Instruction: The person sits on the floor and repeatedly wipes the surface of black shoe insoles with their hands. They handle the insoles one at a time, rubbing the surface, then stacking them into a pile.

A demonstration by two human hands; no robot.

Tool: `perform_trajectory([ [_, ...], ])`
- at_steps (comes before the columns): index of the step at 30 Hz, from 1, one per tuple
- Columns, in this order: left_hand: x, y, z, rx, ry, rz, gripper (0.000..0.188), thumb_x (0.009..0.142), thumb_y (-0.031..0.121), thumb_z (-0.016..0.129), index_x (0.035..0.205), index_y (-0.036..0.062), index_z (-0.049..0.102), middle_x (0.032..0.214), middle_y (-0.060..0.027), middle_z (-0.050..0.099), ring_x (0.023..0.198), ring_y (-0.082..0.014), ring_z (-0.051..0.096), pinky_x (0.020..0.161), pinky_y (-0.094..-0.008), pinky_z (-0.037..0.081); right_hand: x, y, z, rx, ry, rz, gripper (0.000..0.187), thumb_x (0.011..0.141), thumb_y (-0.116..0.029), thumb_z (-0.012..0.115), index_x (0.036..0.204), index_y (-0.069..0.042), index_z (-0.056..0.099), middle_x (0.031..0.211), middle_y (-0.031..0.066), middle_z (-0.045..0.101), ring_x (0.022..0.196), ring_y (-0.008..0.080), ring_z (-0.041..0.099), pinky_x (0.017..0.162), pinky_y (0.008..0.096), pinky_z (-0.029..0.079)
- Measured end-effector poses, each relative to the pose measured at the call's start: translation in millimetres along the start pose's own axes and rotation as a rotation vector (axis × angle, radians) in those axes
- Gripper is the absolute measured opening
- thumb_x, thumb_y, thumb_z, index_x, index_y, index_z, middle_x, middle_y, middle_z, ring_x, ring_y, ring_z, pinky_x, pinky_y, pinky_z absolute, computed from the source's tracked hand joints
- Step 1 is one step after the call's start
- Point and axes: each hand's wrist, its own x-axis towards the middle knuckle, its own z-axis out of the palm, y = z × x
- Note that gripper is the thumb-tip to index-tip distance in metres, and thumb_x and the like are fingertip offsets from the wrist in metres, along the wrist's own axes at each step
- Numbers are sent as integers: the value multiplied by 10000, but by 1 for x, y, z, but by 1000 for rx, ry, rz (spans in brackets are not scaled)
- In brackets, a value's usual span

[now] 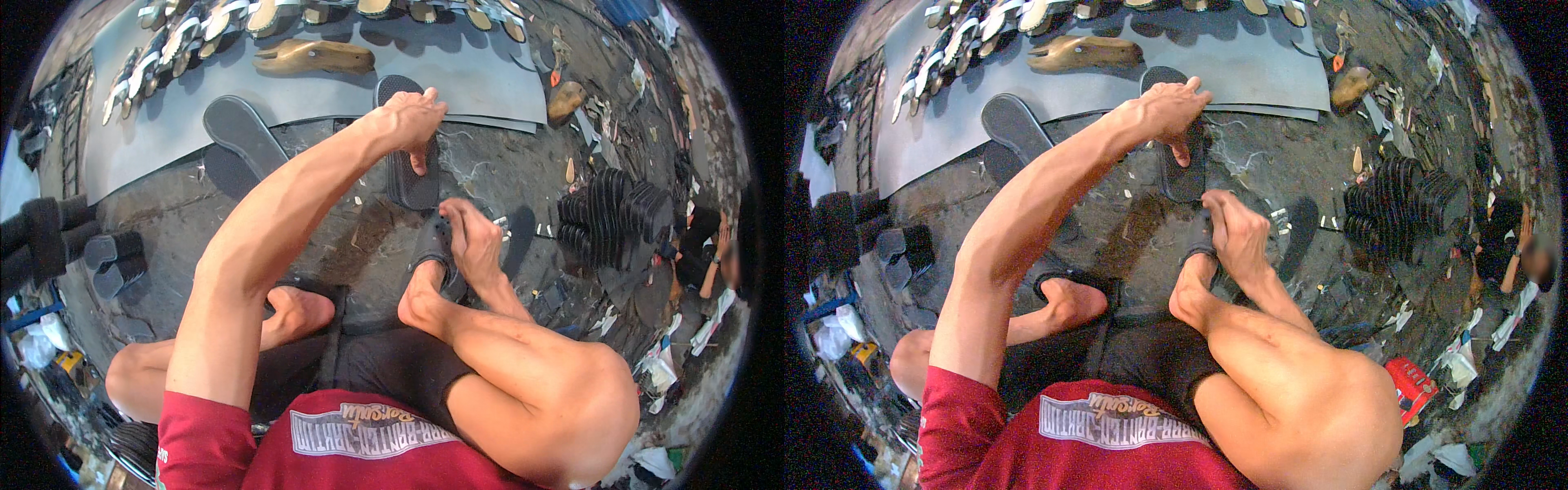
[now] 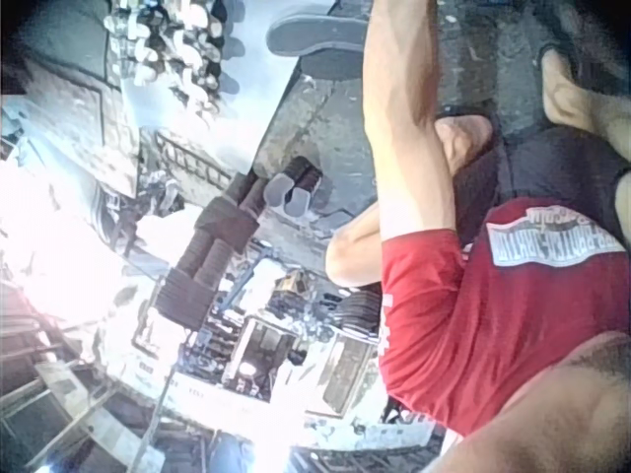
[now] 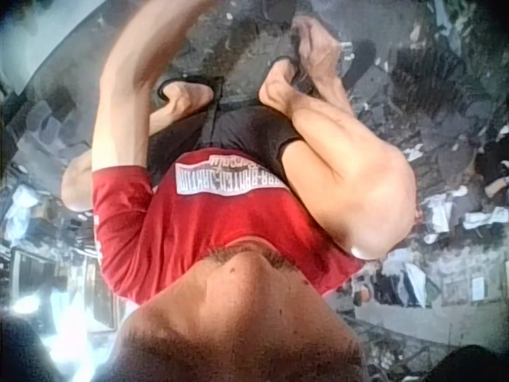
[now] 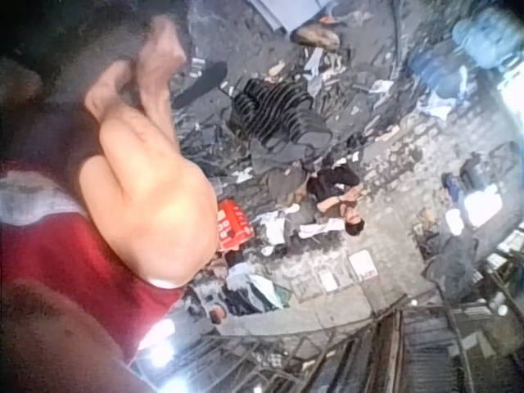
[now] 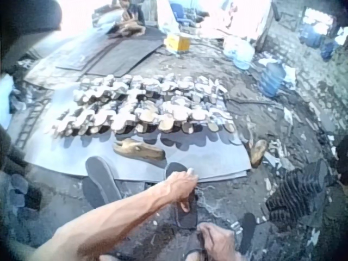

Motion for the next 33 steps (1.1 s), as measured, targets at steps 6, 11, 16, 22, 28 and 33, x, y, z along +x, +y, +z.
perform_trajectory([
  [6, -7, -8, 11, -27, 126, 14, 1153, 507, 492, 1087, 1424, 13, 577, 1351, -207, 609, 1294, -418, 644, 1035, -523, 581, 56, 23, 4, 218, 73, 150, 262, 1173, -187, 574, 1096, -5, 745, 973, 108, 799, 710, 247, 723, 671, 347, 565],
  [11, -61, 26, 54, -245, 591, -71, 1210, 590, 373, 1042, 1586, 27, 449, 1598, -276, 420, 1524, -481, 381, 1231, -602, 354, 55, 43, 1, 328, 54, 378, 296, 1178, -271, 577, 1224, -10, 710, 871, 64, 625, 796, 171, 604, 748, 372, 525],
  [16, -60, 95, 157, -521, 1084, -437, 1568, 617, 441, 1036, 1766, -10, 69, 1771, -374, 175, 1644, -554, 203, 1340, -611, 220, 67, 9, 48, 148, -23, 235, 751, 868, -311, 933, 1404, 46, 548, 1215, 236, 618, 1068, 348, 613, 963, 477, 528],
  [22, -65, 118, 157, -889, 1130, -369, 1246, 779, 152, 957, 1741, -6, 182, 1765, -346, 242, 1638, -509, 292, 1346, -532, 270, 73, 7, 59, 21, 68, 231, 674, 808, -249, 939, 1302, 61, 602, 1160, 211, 656, 1015, 333, 673, 901, 448, 574],
  [28, -110, 84, 146, -696, 1214, -422, 1038, 704, -6, 856, 1638, 4, 404, 1711, -366, 344, 1593, -537, 378, 1310, -560, 362, 85, -11, 55, 24, 211, 237, 696, 787, -246, 948, 1320, 43, 608, 1162, 182, 626, 1036, 309, 658, 884, 434, 573],
  [33, -150, 17, 129, -338, 1393, -899, 846, 817, 106, 831, 1570, -28, 472, 1658, -341, 412, 1595, -480, 364, 1345, -528, 261, 72, -11, 37, 56, 246, 299, 757, 781, -250, 959, 1393, 20, 603, 1164, 144, 565, 998, 270, 616, 843, 399, 557],
])
